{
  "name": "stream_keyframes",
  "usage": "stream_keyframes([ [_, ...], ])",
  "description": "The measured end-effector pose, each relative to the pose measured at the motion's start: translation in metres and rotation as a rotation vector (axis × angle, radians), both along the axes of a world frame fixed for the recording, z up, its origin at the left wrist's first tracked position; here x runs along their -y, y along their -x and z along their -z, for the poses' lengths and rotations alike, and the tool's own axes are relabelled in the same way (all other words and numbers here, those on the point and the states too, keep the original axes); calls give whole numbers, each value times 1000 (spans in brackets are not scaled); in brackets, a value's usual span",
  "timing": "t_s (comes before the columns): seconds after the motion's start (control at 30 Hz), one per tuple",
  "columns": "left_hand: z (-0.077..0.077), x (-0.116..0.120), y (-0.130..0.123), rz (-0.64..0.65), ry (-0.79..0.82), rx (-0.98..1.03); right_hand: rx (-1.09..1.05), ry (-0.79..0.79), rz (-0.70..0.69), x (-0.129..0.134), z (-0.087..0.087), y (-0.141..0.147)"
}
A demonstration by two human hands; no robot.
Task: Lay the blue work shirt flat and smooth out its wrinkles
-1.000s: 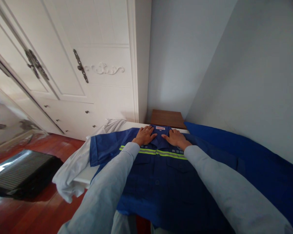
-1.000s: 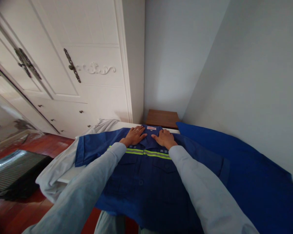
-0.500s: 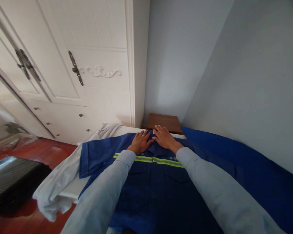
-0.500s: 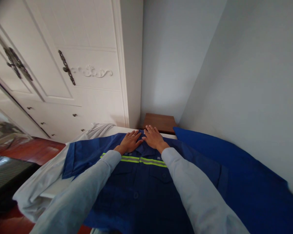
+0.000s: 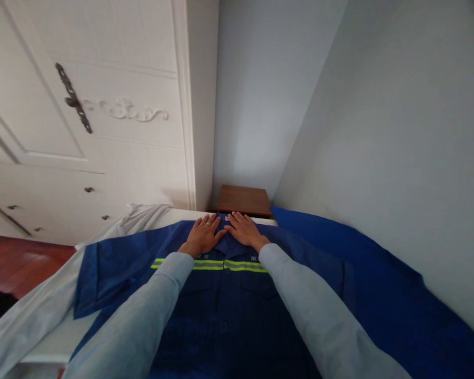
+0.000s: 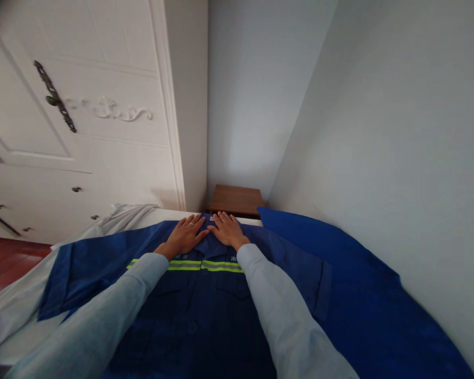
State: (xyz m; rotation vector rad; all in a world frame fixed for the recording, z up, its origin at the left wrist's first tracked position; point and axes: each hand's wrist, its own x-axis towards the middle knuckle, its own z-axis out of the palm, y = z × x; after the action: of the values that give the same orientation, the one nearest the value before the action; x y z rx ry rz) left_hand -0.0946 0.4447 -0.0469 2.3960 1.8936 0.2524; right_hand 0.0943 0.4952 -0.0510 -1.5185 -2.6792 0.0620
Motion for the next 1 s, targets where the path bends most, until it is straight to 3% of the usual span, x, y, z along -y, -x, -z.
stream_keyframes([
  [0.13, -3, 1, -1, -7, -91, 12, -36, -14, 15, 0, 2, 0],
  [0.27, -12, 12, -6, -96, -247, 7, -54, -52, 95, 4, -2, 2],
  [0.4, -21, 41, -11, -153, -290, 12, -53, -131, 128, 11, -10, 0],
  [0.53, -32, 79, -11, -129, -270, 20, -99, -69, 52, 21, -24, -21],
  [0.63, -40, 99, -6, -99, -212, 31, -109, -68, 38, 37, -41, -57],
  [0.73, -41, 110, 9, -140, -214, 13, -80, -62, 45, 60, -56, -111],
  [0.83, -38, 117, 39, -207, -214, -56, -76, -55, 212, 88, -62, -175],
  [0.93, -38, 129, 76, -340, -211, -124, -83, -65, 410, 117, -57, -227],
  [1.0, -45, 141, 98, -527, -246, -167, -51, -44, 413, 135, -51, -246],
])
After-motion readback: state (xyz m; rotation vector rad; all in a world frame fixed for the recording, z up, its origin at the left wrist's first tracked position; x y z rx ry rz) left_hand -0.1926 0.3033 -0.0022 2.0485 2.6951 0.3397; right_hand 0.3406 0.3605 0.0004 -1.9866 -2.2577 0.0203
